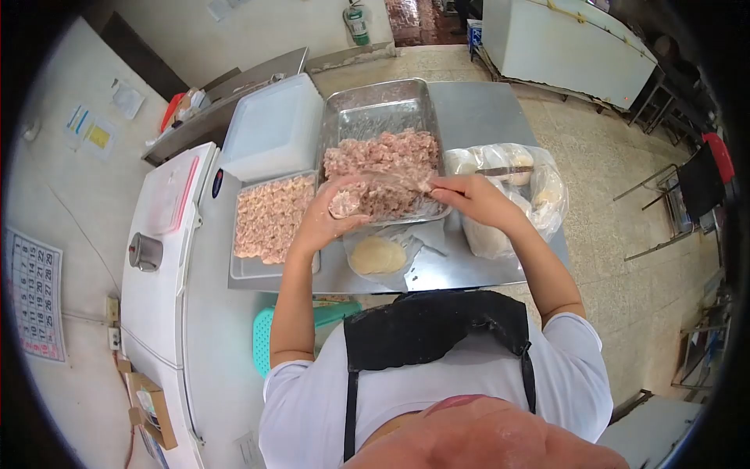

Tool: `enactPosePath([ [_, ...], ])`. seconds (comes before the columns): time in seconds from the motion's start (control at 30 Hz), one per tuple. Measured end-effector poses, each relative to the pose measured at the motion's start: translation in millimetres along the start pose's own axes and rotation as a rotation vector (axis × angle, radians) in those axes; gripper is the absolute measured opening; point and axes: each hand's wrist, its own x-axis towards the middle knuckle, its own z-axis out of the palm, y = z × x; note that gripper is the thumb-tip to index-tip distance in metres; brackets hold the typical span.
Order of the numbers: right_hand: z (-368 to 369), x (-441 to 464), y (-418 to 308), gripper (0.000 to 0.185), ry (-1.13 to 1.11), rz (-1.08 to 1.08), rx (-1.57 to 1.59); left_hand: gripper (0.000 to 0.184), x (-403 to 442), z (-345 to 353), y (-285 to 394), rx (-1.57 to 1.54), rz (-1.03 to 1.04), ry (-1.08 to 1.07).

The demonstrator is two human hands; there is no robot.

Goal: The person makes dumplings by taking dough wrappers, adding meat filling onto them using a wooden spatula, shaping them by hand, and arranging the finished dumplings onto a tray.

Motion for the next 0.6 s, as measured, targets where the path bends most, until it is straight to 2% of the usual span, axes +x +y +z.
enactPosePath([
  [0.03,10,1,-18,0.034,-0.017,-0.075,0.124,0.041,-5,-6,-2,-0.010,0.016,-0.075],
  [0.07,27,5,-27,0.033,-0.011,-0.160,0.027,0.037,-9,-13,-5,-0.019,0.032,-0.152],
  [0.17,65,17,-36,0.028,-0.038,-0.209,-0.059,0.027,-25,-32,-15,-0.032,-0.046,-0.096],
  [0.2,60,21,-48,0.027,-0.059,-0.187,-0.228,0.027,-33,-42,-22,-0.037,-0.063,-0.092],
  [0.27,61,27,-62,0.027,-0.037,-0.146,-0.252,0.034,-50,-72,-41,-0.121,-0.364,-0.231],
  [0.3,67,28,-66,0.028,0.003,-0.101,-0.276,0.034,-62,-89,-50,-0.124,-0.393,-0.220],
  [0.37,83,28,-69,0.029,0.068,-0.005,-0.003,0.039,-87,-127,-69,0.024,-0.356,-0.103],
  [0.4,95,28,-64,0.029,0.143,-0.041,-0.001,0.039,-103,-145,-92,0.024,-0.393,-0.087],
  [0.43,107,28,-60,0.030,0.218,-0.077,0.002,0.041,-123,-160,-124,0.099,-0.366,0.020],
  [0.47,117,28,-65,0.030,0.178,-0.083,0.015,0.044,-143,-177,-146,0.177,-0.341,0.125],
  [0.5,124,25,-74,0.029,0.188,0.069,0.118,0.044,-161,-195,-156,0.178,-0.379,0.141],
  [0.53,131,21,-81,0.029,0.199,0.223,0.213,0.045,-178,-213,-165,0.136,-0.527,0.100],
  [0.57,139,19,-85,0.029,0.169,0.219,0.214,0.046,-193,-226,-172,0.089,-0.667,0.059],
  [0.6,145,15,-88,0.030,0.175,0.288,0.325,0.046,-208,-233,-183,0.083,-0.688,0.074],
])
